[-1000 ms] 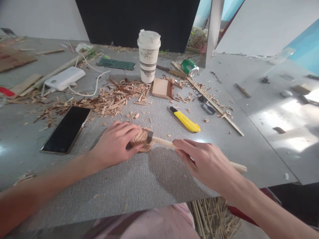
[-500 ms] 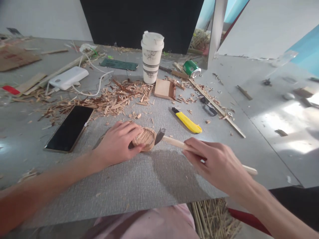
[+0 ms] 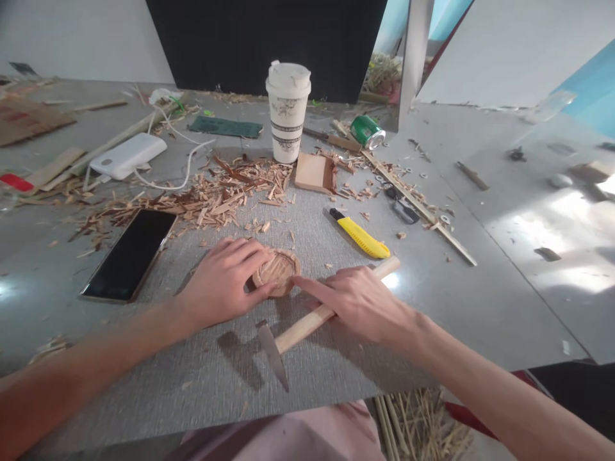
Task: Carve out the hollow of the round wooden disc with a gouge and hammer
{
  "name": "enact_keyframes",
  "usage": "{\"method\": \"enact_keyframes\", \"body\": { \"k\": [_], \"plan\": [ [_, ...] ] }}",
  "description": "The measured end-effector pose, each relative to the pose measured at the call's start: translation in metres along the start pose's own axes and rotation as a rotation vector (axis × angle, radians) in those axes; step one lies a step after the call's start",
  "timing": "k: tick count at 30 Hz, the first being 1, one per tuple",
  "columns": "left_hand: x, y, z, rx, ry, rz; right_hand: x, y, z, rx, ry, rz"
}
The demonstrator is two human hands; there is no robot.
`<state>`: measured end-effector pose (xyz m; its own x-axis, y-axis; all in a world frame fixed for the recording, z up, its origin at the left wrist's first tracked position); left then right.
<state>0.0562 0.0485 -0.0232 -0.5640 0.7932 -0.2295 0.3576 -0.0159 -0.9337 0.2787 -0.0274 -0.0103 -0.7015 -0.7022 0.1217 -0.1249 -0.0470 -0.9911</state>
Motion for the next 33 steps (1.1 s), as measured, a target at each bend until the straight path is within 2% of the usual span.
{"method": "enact_keyframes", "body": {
  "k": [13,19,25,28,33],
  "plan": [
    [0.001,0.000,0.004,-0.006,0.030,-0.029,0.023,-0.014,-0.018,0.201,0.071,0.227],
    [0.002,-0.010,0.008,0.058,0.222,-0.094,0.020,-0.010,-0.012,0.196,0.100,0.240],
    [0.000,-0.016,0.013,0.136,0.441,-0.139,0.006,-0.015,-0.002,0.129,0.039,0.239],
    [0.000,-0.017,0.013,0.180,0.490,-0.133,-0.002,-0.012,0.001,0.144,0.017,0.222],
    [-0.002,-0.022,0.013,0.271,0.499,-0.068,-0.008,-0.008,-0.001,0.191,0.010,0.156]
  ]
}}
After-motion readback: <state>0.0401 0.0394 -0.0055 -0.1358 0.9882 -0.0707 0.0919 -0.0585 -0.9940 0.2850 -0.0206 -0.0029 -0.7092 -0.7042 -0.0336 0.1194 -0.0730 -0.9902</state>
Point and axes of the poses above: each hand's wrist, its own z-axis away from the middle knuckle, its own y-axis out of the palm, x = y × z, the point moved 4 cm from there along -z, towards the middle knuckle, and after that the axes turned 2 degrees about -y, right-handed, at the moved point
